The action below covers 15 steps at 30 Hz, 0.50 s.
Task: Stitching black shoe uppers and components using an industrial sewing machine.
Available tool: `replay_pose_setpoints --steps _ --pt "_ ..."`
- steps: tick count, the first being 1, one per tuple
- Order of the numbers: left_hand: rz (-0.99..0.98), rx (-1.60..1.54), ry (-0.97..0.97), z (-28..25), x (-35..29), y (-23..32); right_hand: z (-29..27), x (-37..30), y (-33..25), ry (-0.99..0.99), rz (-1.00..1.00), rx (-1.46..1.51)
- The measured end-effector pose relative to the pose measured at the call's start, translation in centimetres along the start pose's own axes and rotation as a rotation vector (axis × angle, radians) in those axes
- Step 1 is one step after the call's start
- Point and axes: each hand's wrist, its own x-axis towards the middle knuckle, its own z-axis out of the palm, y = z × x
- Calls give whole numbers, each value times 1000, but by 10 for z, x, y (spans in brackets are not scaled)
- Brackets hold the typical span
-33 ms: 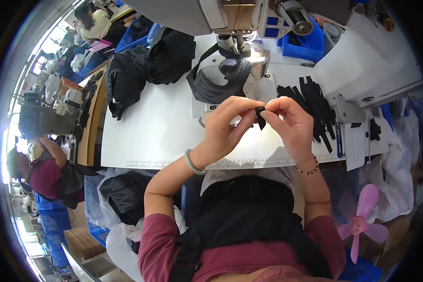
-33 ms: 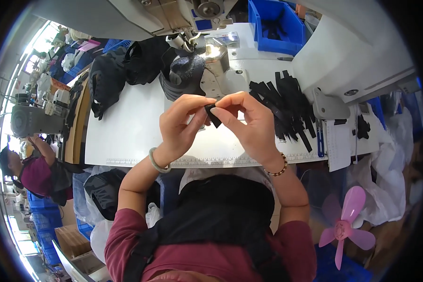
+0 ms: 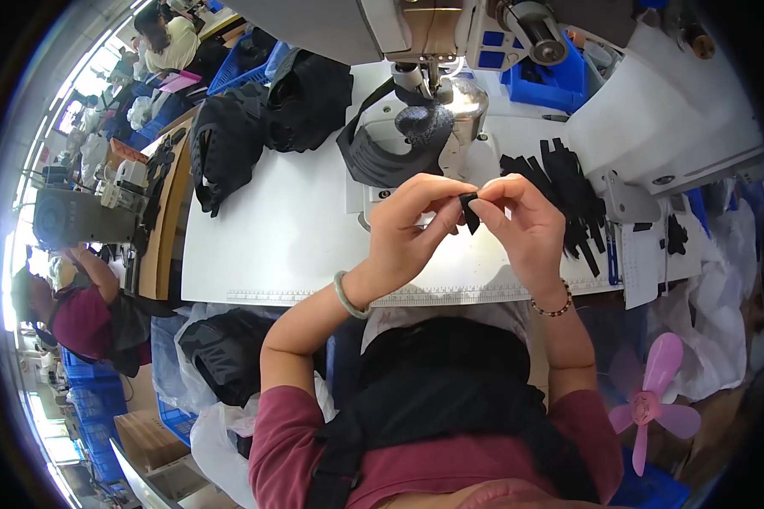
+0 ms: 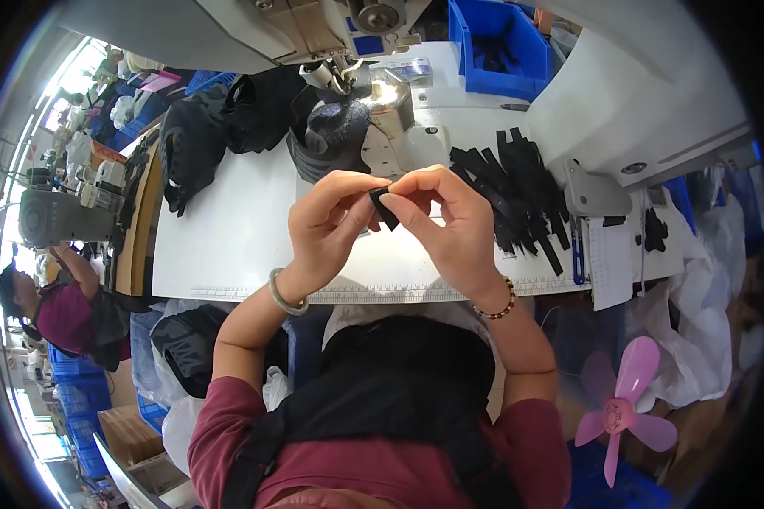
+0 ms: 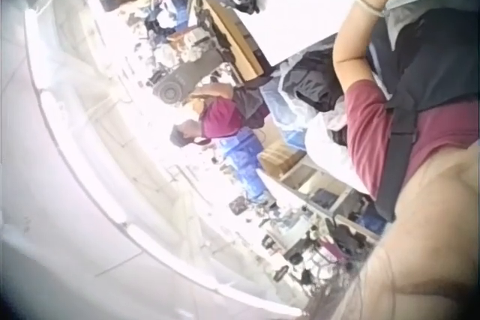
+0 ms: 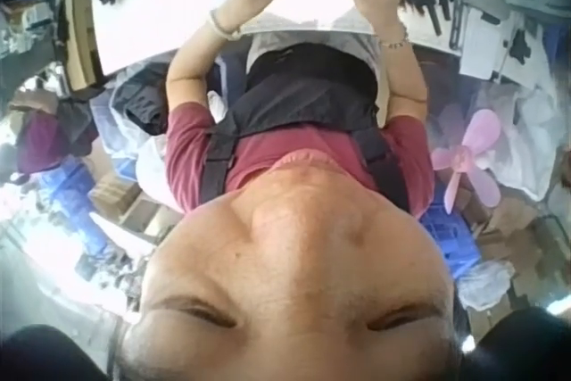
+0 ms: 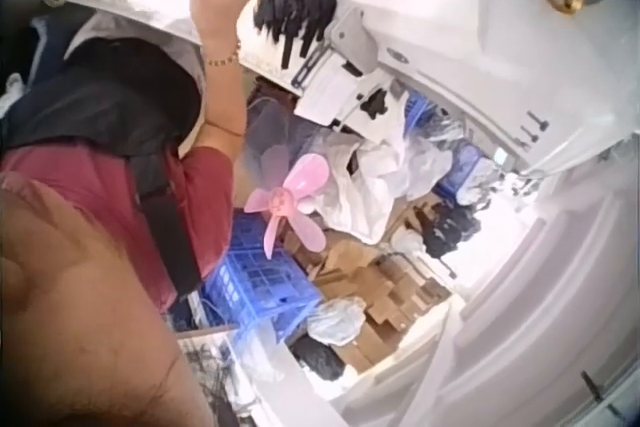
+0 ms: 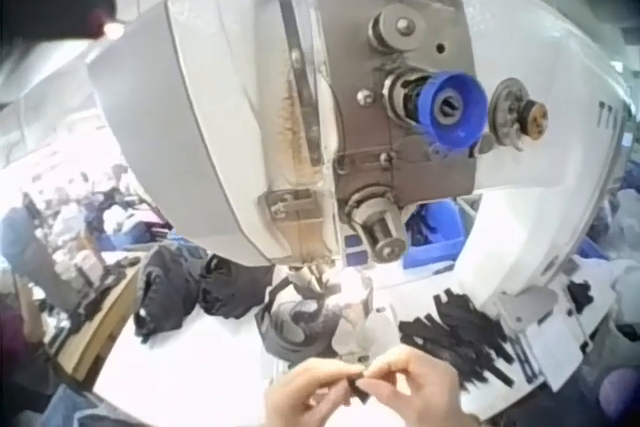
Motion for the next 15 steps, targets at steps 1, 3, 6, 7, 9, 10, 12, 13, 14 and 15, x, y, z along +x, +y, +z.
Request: replay_pose_setpoints --steps 1,3,6,7,9,10,12,13,14,15 --pt "2 -5 3 2 1 1 1 0 4 27 -106 -72" --pt "-65 -155 24 3 2 4 5 1 6 51 -93 -48" --pt "22 22 56 2 4 -4 7 3 9 72 -129 -95" --pt "23 23 59 1 5 -5 7 4 8 79 -131 -113" --pt "-3 104 98 1 6 -7 7 5 7 87 -130 -131" --pt "-1 104 101 0 8 -8 6 7 6 73 -115 -125" --pt "-27 57 129 0 7 -9 8 8 6 53 -94 -118" --pt "-25 58 136 -1 7 -9 10 11 6 42 -76 -70" --pt "-38 49 141 -2 7 -8 11 14 5 25 -60 -26" --pt "-48 42 150 -4 8 -8 13 15 3 7 -67 -29"
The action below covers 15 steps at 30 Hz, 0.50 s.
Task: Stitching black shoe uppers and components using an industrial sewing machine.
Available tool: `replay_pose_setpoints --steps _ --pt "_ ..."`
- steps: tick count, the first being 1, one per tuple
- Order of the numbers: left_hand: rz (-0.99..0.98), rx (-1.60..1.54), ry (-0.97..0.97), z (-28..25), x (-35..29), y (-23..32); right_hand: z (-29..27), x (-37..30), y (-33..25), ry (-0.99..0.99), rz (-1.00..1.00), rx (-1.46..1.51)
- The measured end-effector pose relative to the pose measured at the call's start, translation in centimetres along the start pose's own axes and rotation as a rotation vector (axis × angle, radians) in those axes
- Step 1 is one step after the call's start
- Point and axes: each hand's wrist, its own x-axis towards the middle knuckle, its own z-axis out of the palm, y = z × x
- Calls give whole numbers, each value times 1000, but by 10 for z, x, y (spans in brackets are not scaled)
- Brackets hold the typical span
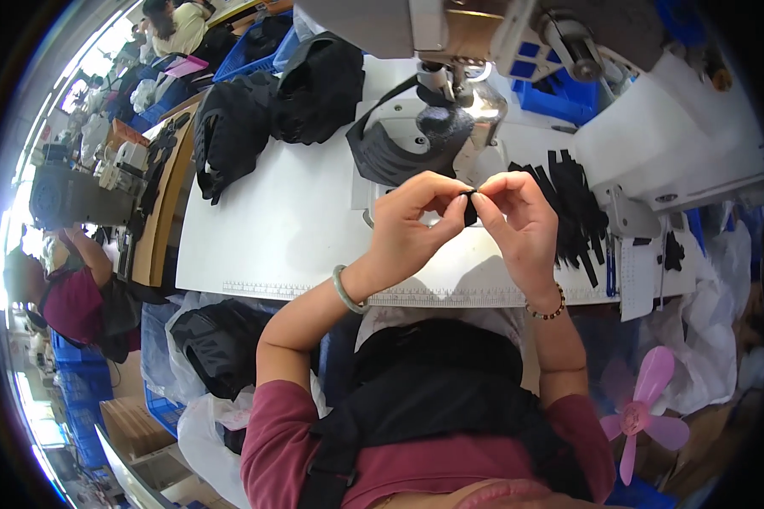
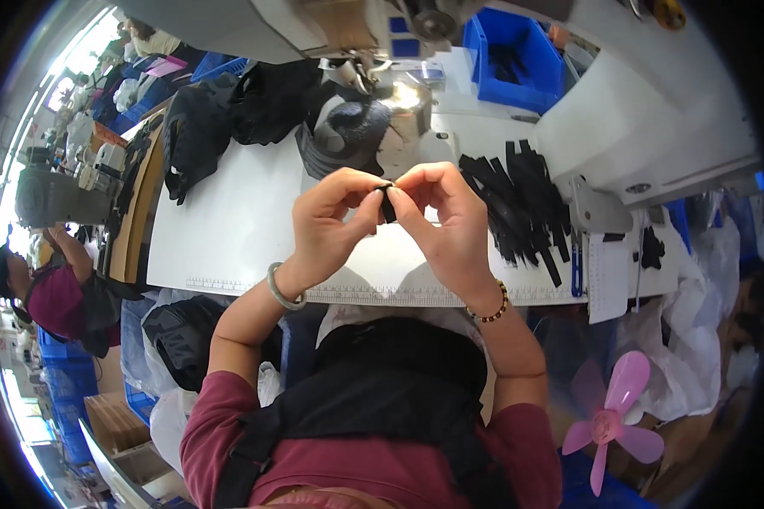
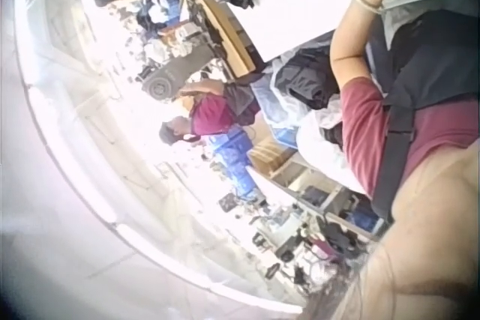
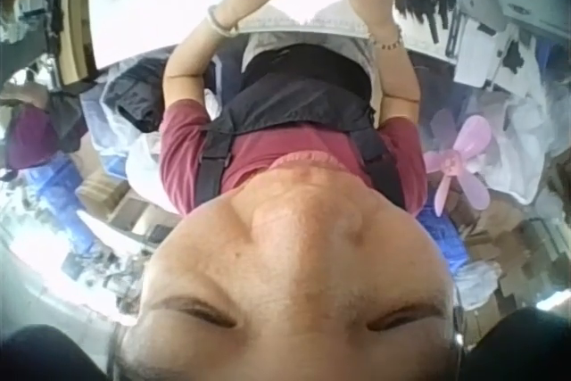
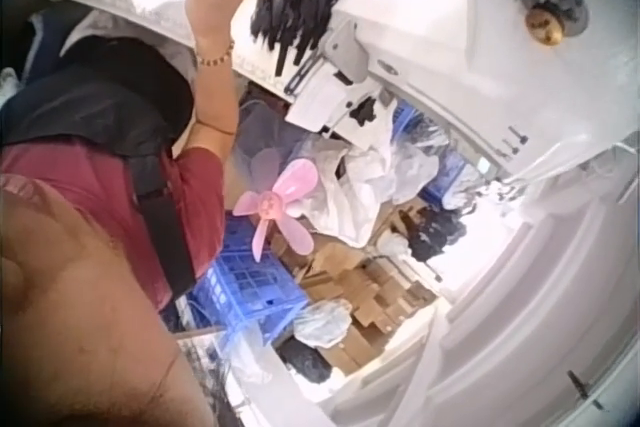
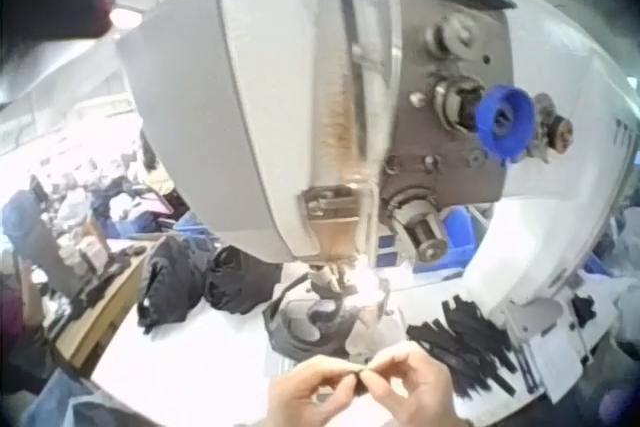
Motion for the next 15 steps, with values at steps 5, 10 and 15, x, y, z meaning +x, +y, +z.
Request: replay_pose_setpoints --steps 5,10,15 --pt "76 57 5 -2 -6 -4 4 -2 1 10 77 -49" --pt "112 -12 71 -5 -13 6 16 -9 2 45 65 -26" --pt "-10 -131 86 -10 -16 9 26 -9 1 19 174 99"
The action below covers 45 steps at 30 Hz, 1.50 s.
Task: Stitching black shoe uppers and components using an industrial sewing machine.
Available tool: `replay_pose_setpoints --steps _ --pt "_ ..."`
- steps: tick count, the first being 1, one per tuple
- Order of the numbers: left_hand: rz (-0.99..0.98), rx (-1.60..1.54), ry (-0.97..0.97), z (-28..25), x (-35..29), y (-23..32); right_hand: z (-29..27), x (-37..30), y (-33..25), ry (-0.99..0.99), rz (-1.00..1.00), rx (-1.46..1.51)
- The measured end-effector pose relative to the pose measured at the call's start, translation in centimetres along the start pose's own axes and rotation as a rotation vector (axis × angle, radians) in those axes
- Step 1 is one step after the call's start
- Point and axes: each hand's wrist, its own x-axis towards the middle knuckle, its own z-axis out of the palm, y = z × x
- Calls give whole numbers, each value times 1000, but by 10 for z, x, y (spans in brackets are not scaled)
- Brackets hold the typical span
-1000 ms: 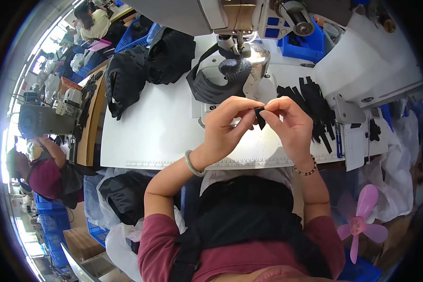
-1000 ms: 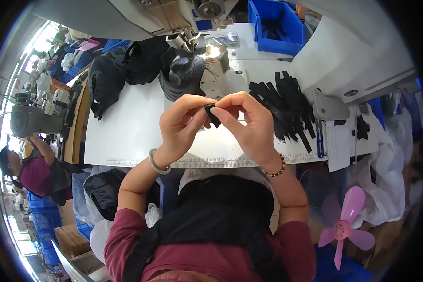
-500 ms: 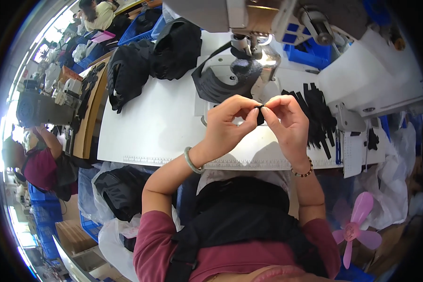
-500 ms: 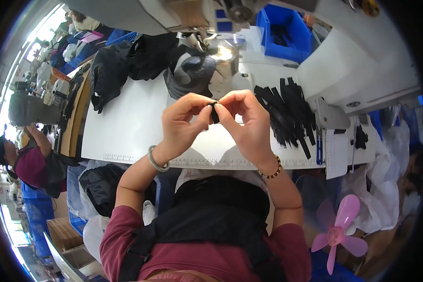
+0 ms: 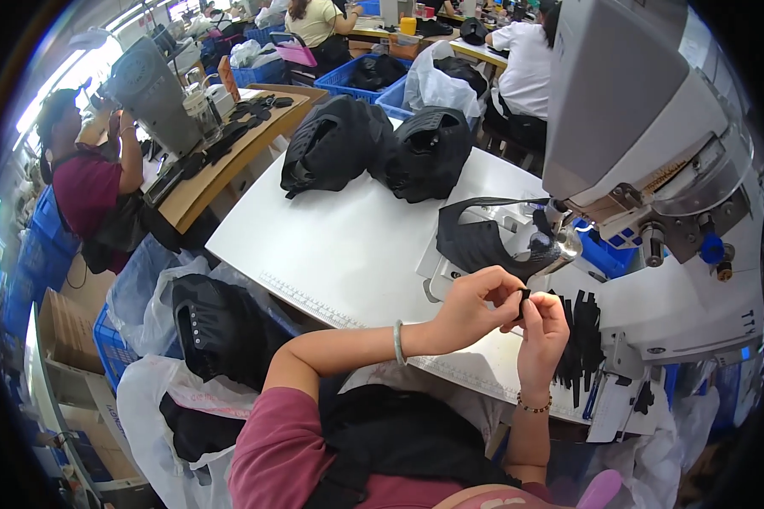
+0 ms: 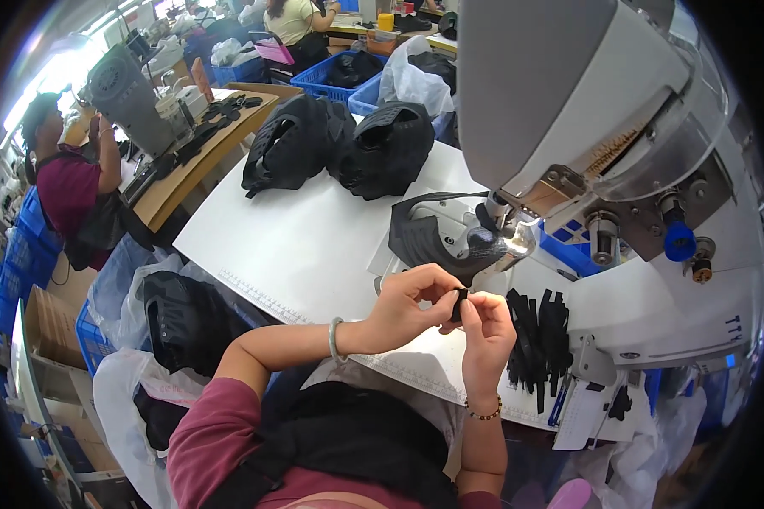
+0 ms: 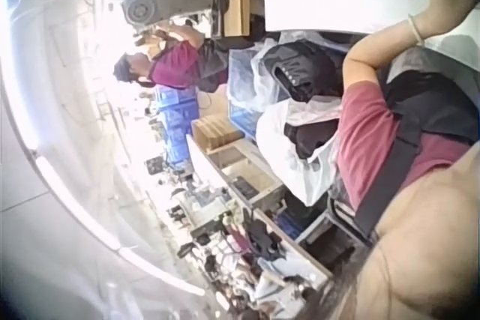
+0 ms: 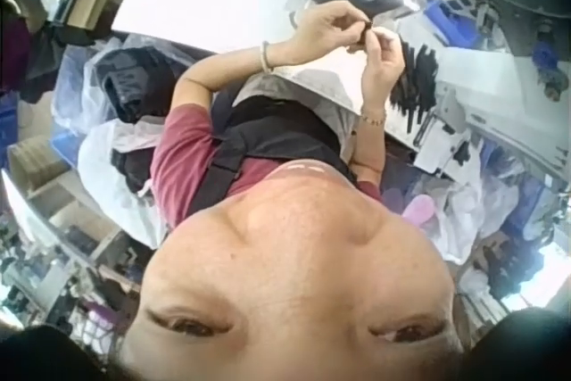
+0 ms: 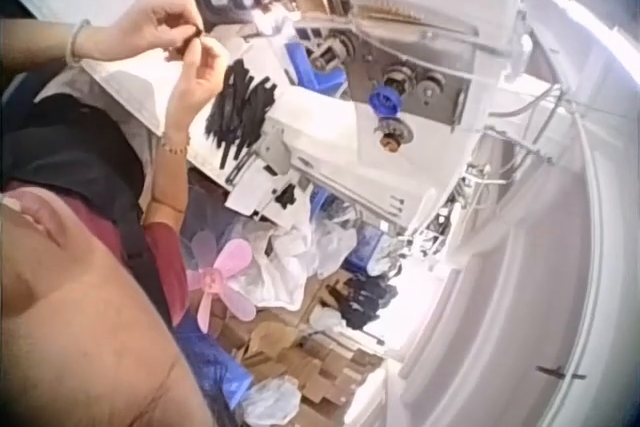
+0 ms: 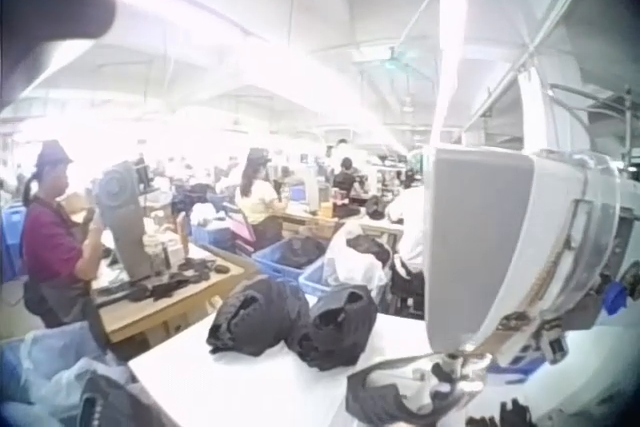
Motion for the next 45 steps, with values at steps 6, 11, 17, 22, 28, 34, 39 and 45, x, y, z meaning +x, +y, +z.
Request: replay_pose_setpoints --steps 6,11,17,22,28,34,39,45 --pt "-165 45 -191 -13 6 14 -11 11 -22 -109 58 -260" --pt "-241 34 -234 -10 15 11 -15 18 -21 -115 97 -186" --pt "-235 17 -105 -5 25 13 -21 39 -9 -166 104 34" --pt "-216 92 -114 9 28 8 -38 38 -4 -192 75 105" --pt "-294 170 -168 5 26 24 -38 31 -12 -212 99 -10" --pt "-246 57 -91 6 21 19 -22 14 -27 -96 -514 -773" --pt "-296 15 -92 -4 27 20 -23 20 -28 -130 -622 -940" --pt "-537 37 -493 -21 43 32 -27 27 -41 -389 -630 -925"
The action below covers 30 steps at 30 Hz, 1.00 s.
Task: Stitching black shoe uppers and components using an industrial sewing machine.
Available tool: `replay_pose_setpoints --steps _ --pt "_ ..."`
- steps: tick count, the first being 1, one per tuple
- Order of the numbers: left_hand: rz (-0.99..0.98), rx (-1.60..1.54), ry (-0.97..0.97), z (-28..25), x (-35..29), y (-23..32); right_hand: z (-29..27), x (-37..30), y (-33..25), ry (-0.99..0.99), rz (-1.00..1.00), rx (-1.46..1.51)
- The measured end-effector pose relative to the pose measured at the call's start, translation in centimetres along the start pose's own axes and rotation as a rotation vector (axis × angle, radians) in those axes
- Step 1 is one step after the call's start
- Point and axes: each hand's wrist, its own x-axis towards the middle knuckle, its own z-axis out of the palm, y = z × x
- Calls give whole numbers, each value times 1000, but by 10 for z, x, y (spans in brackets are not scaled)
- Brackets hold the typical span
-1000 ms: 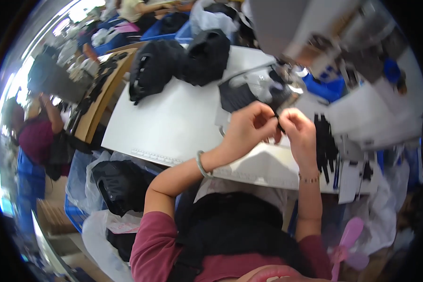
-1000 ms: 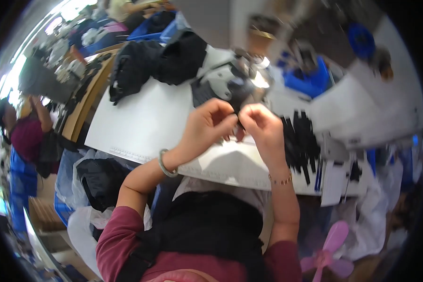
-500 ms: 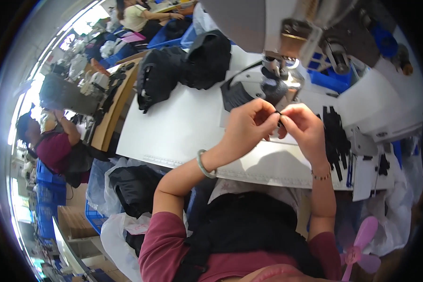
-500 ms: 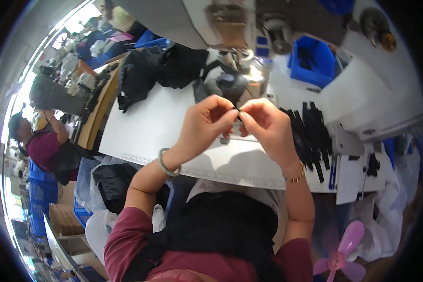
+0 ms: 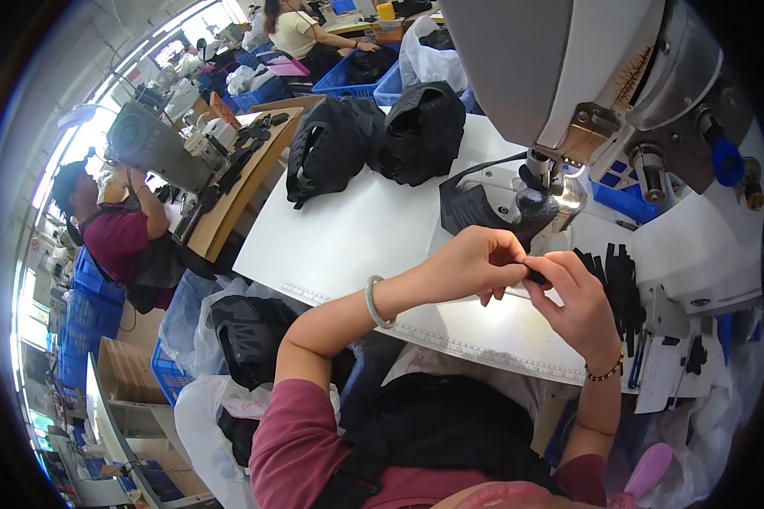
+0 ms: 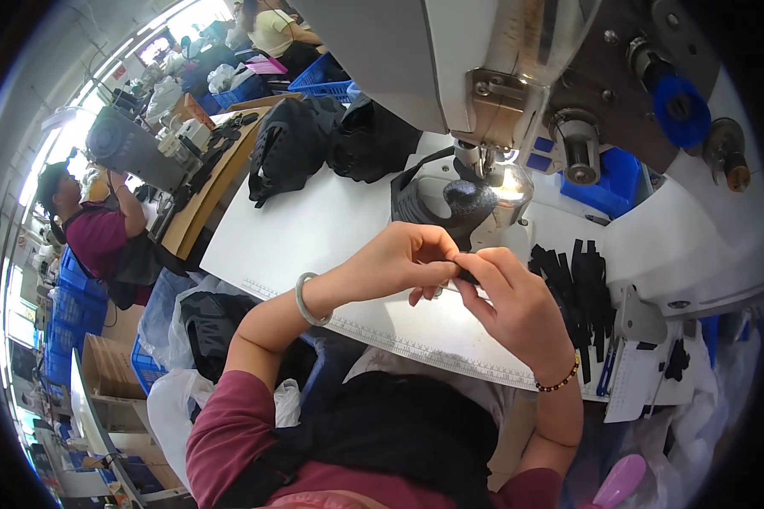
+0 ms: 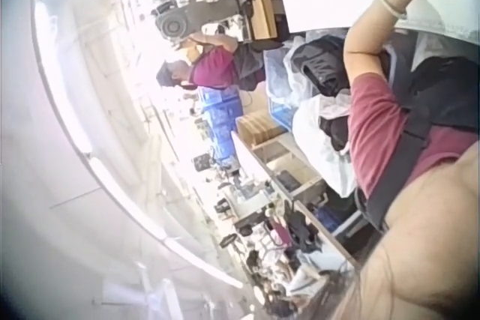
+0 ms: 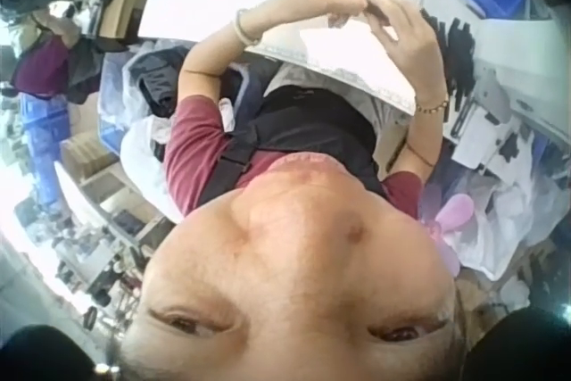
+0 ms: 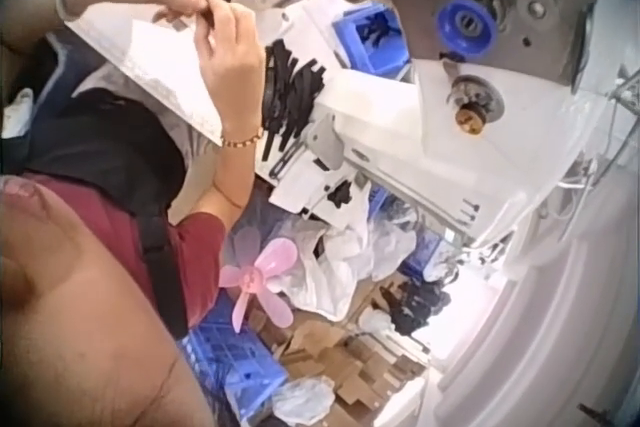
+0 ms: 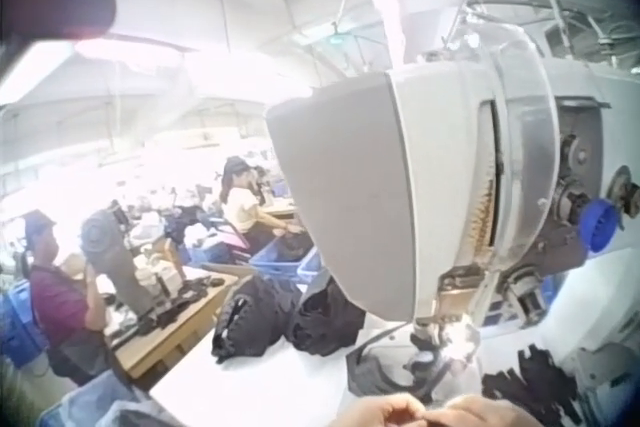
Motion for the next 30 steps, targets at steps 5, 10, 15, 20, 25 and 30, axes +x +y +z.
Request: replay_pose_setpoints --steps 5,10,15,20,25,30 --pt "-1 -31 -18 -6 -3 6 4 -2 -5 63 105 89" --pt "-6 -4 -77 -11 -5 12 1 0 -9 73 100 72" --pt "51 -63 -35 -20 -4 15 13 2 -17 161 178 133" --pt "236 -109 118 -42 3 38 42 3 -13 324 832 1185" --pt "214 -60 111 -52 23 31 64 39 -21 849 758 1169" --pt "170 -49 125 -51 30 33 68 37 -7 875 673 1041"
